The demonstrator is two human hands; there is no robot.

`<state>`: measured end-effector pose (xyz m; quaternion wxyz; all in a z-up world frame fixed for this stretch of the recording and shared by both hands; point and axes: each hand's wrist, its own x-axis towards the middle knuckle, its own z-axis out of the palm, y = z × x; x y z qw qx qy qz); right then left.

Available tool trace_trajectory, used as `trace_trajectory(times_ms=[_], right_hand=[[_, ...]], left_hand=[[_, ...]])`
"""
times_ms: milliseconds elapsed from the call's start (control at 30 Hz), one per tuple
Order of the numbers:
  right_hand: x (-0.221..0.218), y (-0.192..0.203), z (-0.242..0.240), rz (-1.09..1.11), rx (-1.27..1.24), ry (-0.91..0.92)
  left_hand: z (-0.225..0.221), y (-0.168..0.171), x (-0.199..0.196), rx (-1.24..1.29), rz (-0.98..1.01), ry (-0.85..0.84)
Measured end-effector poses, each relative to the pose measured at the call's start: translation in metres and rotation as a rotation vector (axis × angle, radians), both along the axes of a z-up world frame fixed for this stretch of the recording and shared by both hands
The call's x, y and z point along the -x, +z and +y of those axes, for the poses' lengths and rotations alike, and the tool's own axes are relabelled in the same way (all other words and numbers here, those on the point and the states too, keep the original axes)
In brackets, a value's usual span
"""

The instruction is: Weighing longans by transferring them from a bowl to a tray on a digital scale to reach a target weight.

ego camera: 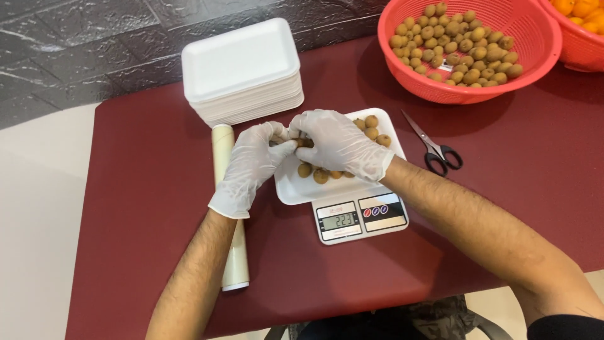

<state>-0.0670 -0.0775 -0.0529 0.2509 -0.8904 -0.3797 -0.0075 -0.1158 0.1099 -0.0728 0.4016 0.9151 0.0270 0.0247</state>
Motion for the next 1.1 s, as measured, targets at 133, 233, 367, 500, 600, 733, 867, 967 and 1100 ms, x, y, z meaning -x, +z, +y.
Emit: trace_trajectory(times_ms=[133,233,367,500,600,733,867,967,1100], right_hand=[[0.003,-0.007,0.017,-0.075,0.18,0.032],[-0.001,-0.017,0.026,-0.155,0.265,0.035],[-0.001,-0.017,0.033,-0.149,0.394,0.026],[-0.001,-0.016,0.034,-0.163,0.435,0.04],[0.0,-0.012,0.04,-0.177,0.487,0.023],[0.002,-0.013,0.044,-0.173,0.53,0.025],[0.005,-0.003,0.039,-0.133,0.495,0.037],[0.002,0.013,0.021,-0.119,0.36,0.014],[-0.008,0.047,-0.023,-0.164,-0.04,-0.061]], left_hand=[[0.003,-0.004,0.005,-0.072,0.058,0.065],[0.003,-0.005,0.007,-0.102,0.091,0.093],[0.003,-0.009,0.004,-0.158,0.134,0.106],[-0.003,0.0,0.008,-0.146,0.161,0.103],[-0.002,0.0,0.008,-0.156,0.181,0.094],[-0.002,0.003,0.009,-0.176,0.209,0.098],[-0.001,0.006,0.013,-0.179,0.211,0.095],[0.002,0.01,0.013,-0.176,0.153,0.091],[-0.007,0.035,0.014,-0.098,-0.019,0.057]])
